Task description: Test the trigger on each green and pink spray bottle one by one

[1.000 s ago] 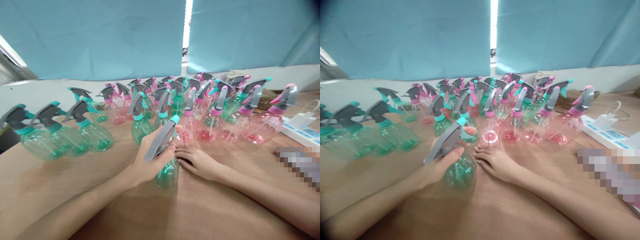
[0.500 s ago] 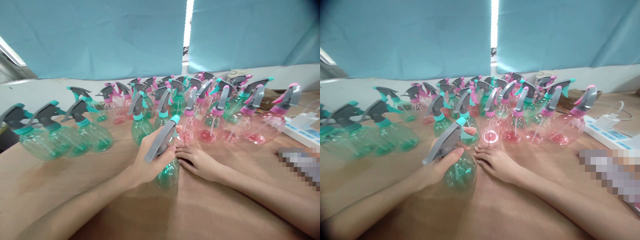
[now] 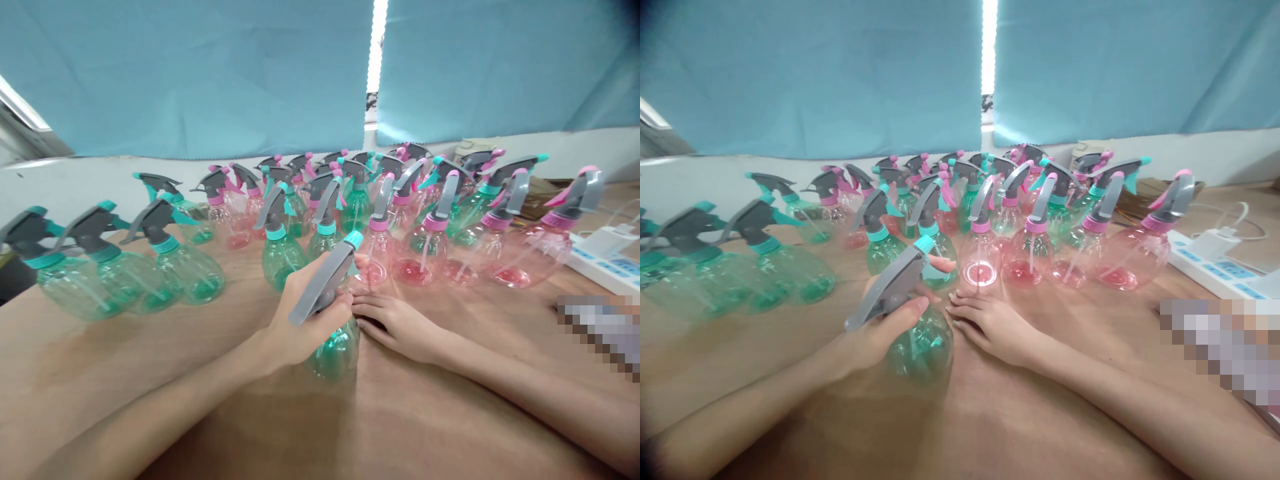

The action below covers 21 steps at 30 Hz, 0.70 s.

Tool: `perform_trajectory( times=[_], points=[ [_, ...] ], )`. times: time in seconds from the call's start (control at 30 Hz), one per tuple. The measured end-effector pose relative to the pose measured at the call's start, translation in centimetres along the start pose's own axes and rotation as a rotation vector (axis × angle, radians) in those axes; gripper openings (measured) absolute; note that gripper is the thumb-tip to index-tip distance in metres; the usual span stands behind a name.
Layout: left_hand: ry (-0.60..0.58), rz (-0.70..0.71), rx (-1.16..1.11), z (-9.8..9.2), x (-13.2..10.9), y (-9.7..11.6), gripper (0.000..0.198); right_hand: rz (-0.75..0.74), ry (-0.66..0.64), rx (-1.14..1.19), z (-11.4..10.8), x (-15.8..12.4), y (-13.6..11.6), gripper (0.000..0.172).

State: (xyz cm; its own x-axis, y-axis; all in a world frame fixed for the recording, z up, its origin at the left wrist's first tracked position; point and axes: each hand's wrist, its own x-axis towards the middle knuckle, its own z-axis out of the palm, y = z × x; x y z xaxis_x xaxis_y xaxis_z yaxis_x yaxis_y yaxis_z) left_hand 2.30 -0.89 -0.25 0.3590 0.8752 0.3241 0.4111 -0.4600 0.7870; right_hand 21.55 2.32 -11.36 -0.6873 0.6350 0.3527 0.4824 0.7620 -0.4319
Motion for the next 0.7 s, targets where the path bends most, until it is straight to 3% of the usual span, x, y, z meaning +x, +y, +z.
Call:
perform_trajectory(
  times=[0.23,0.7],
  points=[
    [-0.035,0.014,-0.014,-0.16,0.25,0.0,0.023,-0.003,0.006,0.0,-0.01,0.0,0.02,0.034],
    [0.0,0.02,-0.015,0.08,0.07,-0.02,0.009,-0.011,0.015,0.007,-0.08,0.04,-0.05,0.032]
  ],
)
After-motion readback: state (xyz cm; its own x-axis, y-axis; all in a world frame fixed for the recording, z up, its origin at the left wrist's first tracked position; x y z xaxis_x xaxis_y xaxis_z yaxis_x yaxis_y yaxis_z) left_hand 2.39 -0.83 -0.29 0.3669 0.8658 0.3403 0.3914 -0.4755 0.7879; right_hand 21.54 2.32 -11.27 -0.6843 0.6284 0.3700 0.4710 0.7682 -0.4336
